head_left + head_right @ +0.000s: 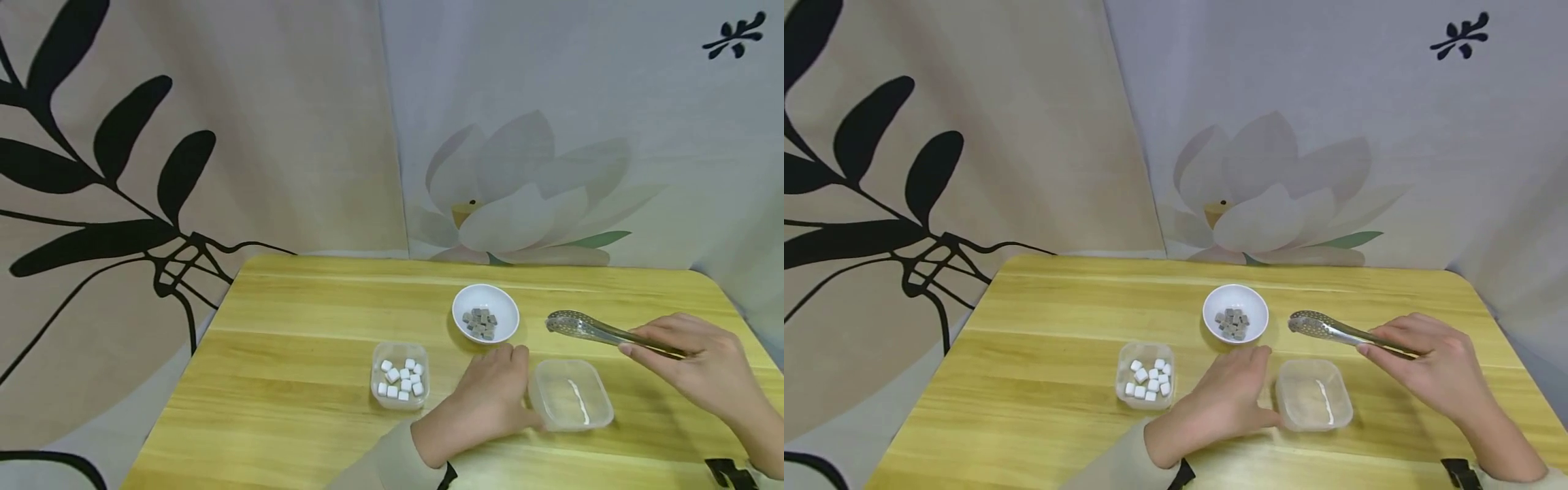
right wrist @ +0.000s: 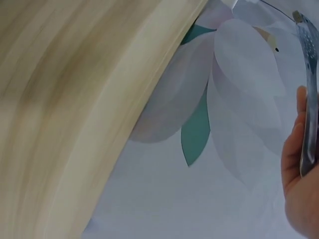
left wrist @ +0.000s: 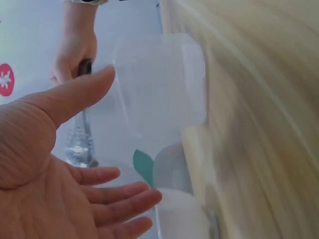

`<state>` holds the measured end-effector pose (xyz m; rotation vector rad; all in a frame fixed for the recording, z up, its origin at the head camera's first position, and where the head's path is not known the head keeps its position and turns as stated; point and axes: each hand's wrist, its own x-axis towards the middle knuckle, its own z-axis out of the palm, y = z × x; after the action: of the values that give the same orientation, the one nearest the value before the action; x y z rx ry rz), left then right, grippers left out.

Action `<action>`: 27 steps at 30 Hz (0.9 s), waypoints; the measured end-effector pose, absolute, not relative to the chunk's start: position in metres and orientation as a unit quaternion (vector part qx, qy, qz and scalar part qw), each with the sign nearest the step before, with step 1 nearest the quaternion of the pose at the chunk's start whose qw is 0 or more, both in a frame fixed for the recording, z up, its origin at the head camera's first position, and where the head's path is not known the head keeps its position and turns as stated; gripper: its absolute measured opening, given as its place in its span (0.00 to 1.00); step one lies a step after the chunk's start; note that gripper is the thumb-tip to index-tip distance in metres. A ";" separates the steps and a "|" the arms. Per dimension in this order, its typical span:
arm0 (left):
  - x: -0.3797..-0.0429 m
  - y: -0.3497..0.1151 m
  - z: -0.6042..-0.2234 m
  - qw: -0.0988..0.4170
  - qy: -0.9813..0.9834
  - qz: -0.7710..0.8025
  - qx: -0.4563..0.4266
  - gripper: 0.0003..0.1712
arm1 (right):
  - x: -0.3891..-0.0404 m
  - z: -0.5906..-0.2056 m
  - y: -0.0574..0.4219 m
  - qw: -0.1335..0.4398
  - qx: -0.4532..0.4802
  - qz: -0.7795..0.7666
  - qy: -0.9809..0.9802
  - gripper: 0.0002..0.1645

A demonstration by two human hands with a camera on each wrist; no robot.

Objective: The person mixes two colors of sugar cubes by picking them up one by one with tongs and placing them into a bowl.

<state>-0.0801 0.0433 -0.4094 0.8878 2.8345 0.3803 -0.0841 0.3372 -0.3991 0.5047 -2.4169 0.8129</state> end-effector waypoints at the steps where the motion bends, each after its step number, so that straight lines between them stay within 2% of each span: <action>1: -0.079 0.039 -0.409 0.062 0.945 0.130 0.293 0.41 | -0.086 -0.400 0.334 0.262 0.178 0.303 -0.899 0.20; 7: -0.078 0.007 -0.407 0.002 0.944 0.167 0.285 0.44 | -0.101 -0.404 0.318 0.243 0.161 0.304 -0.907 0.15; 16: -0.076 -0.038 -0.404 -0.053 0.944 0.178 0.273 0.52 | -0.122 -0.411 0.291 0.266 0.203 0.277 -0.901 0.15; 19: -0.077 -0.054 -0.403 -0.057 0.947 0.178 0.261 0.53 | -0.127 -0.414 0.285 0.264 0.211 0.268 -0.902 0.16; 27: -0.081 -0.097 -0.409 -0.050 0.949 0.199 0.239 0.58 | -0.129 -0.415 0.280 0.213 0.178 0.265 -0.923 0.16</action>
<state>-0.0806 -0.0966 -0.4088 0.7767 3.0799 0.6445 -0.1292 0.2795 -0.4152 0.4934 -2.5631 0.7361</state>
